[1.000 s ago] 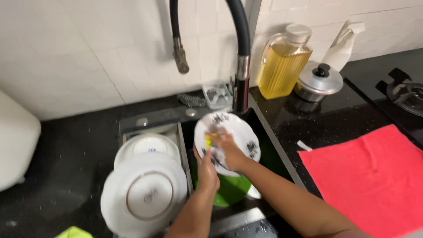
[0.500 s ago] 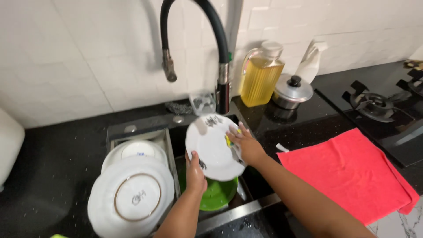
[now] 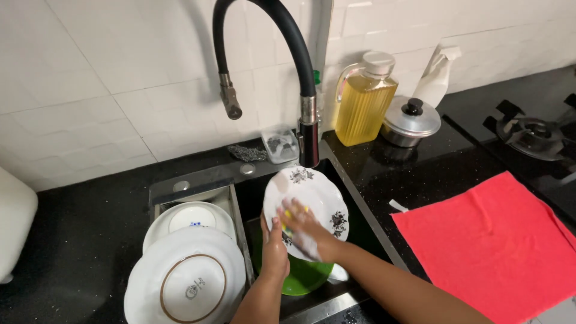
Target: Washing and rinsing ceramic bowls and plates in a kitchen sink using a sponge and dish soap.
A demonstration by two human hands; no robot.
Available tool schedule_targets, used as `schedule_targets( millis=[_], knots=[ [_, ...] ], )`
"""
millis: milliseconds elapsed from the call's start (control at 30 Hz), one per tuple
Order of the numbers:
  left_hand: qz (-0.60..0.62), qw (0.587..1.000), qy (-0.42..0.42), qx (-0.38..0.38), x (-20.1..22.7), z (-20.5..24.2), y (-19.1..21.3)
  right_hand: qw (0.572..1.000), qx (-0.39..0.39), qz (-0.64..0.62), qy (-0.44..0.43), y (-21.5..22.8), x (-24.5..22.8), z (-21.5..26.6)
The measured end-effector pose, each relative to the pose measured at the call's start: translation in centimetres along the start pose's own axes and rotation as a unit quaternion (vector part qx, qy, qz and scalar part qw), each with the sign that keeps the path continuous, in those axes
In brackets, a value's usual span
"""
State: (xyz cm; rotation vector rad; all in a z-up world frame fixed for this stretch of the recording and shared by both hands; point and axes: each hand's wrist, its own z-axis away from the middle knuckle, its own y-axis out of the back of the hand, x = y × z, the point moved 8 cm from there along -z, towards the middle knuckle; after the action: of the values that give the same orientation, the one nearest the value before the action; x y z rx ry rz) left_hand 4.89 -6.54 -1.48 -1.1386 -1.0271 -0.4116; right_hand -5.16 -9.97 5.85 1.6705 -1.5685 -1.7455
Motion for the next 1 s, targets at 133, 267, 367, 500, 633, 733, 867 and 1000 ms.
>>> schedule_targets(
  millis=[133,267,367,500,633,733,867,1000],
  knots=[
    [0.044,0.998,-0.034,0.006,0.9,0.3,-0.2,0.997,-0.043,0.049,0.052,0.0,2.1,3.9],
    [0.104,0.994,0.03,0.027,1.1,1.2,-0.8,0.988,0.083,0.132,0.008,5.6,4.8,4.8],
    [0.121,0.992,0.032,0.027,0.8,1.0,-0.6,0.989,0.028,0.141,-0.027,5.1,1.0,3.2],
    [0.16,0.986,0.035,0.04,-3.2,-0.5,1.7,0.997,0.04,0.045,0.049,2.8,-3.5,0.2],
    [0.189,0.974,0.121,0.008,-3.6,0.4,0.6,0.979,0.113,0.166,-0.029,3.5,0.4,-4.4],
    [0.144,0.987,0.076,-0.002,-0.5,0.7,-0.7,0.966,0.112,0.222,-0.077,4.8,4.6,-4.8],
    [0.131,0.99,0.033,0.044,0.8,0.8,-0.1,0.956,-0.014,0.247,-0.157,3.8,5.2,-1.8],
    [0.134,0.99,0.023,0.046,0.0,0.7,0.1,0.976,-0.055,0.154,-0.145,2.6,0.3,-0.1]
  ],
)
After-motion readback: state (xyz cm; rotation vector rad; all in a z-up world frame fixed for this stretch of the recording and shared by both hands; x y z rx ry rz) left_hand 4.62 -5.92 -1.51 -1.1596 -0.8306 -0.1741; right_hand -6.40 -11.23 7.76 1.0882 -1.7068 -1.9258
